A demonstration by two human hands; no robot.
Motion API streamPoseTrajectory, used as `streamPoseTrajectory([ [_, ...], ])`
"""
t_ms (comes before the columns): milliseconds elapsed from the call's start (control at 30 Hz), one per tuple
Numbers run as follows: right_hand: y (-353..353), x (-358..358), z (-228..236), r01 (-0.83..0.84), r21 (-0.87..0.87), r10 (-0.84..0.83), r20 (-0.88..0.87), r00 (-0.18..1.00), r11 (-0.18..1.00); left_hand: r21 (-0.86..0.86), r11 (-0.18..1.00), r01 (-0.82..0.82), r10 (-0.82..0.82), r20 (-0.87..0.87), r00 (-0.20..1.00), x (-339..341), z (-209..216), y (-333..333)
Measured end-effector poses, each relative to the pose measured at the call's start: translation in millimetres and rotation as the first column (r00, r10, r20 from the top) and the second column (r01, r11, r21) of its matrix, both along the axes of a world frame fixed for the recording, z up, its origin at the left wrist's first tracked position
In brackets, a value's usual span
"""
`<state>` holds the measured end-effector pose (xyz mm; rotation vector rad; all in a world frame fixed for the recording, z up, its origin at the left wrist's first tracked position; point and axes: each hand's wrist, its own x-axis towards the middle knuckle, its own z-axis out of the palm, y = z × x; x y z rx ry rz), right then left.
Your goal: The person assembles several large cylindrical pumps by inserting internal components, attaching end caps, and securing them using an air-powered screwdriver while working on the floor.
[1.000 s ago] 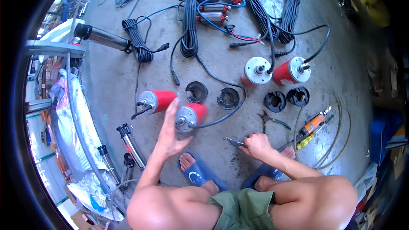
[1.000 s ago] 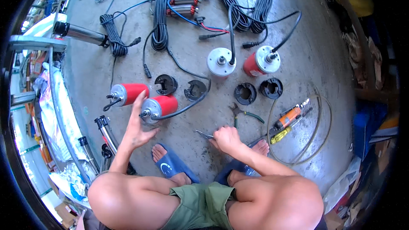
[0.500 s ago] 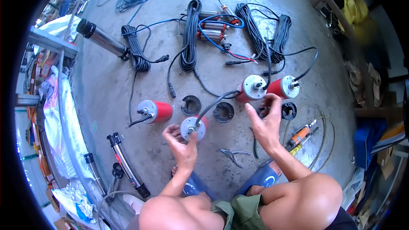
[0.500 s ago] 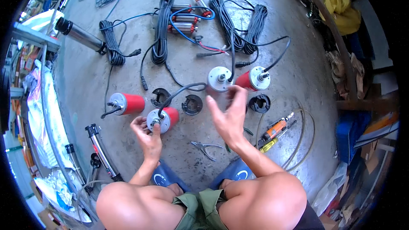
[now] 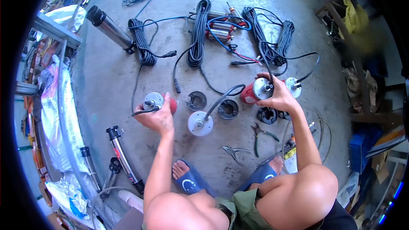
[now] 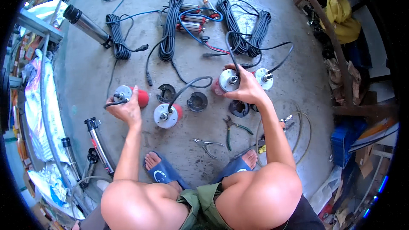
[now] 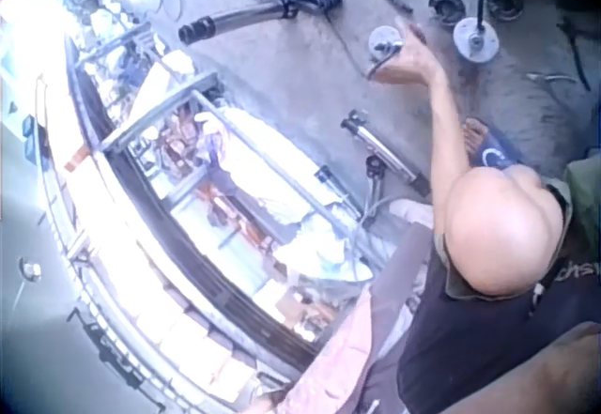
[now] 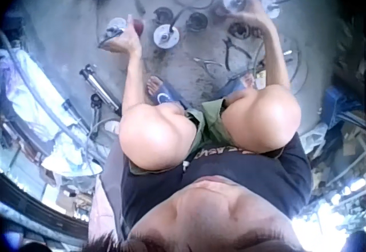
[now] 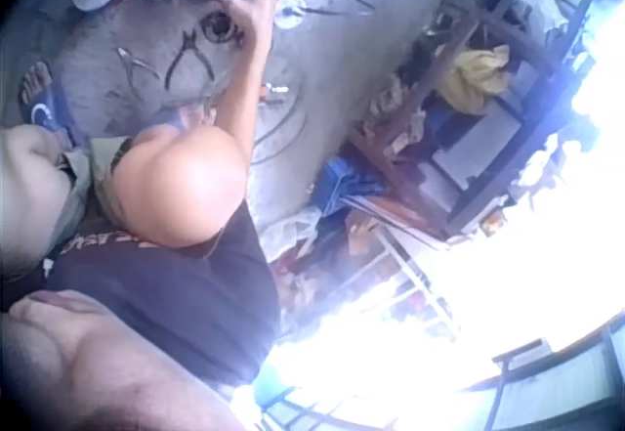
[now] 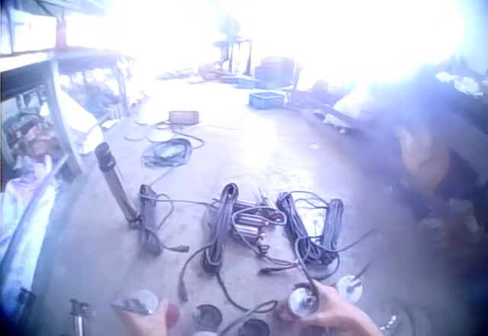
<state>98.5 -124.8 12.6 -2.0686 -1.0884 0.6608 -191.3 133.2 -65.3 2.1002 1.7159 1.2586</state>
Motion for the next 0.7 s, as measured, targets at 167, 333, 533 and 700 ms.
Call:
streamPoseTrajectory([
  [167, 5, -40, 6, 0.353, -0.173, -0.327, 0.158, 0.932, 0.92, -0.188, 0.859, 0.475, -0.449, 0.166, 0.878, -36, 28, 22],
  [333, 18, -56, -10, 0.534, -0.107, -0.47, 0.354, 0.809, 0.839, -0.492, 0.364, 0.791, -0.672, 0.449, 0.589, -72, 49, 58],
  [533, 1, -9, 8, 0.001, -0.026, 0.003, 0.151, 0.989, 1.0, -0.288, 0.908, 0.304, -0.268, 0.157, 0.95, -42, 22, -12],
  [700, -2, -28, 0, 0.172, 0.223, -0.262, 0.48, 0.837, 0.959, -0.346, 0.779, 0.523, -0.491, 0.182, 0.852, -48, 31, 1],
])
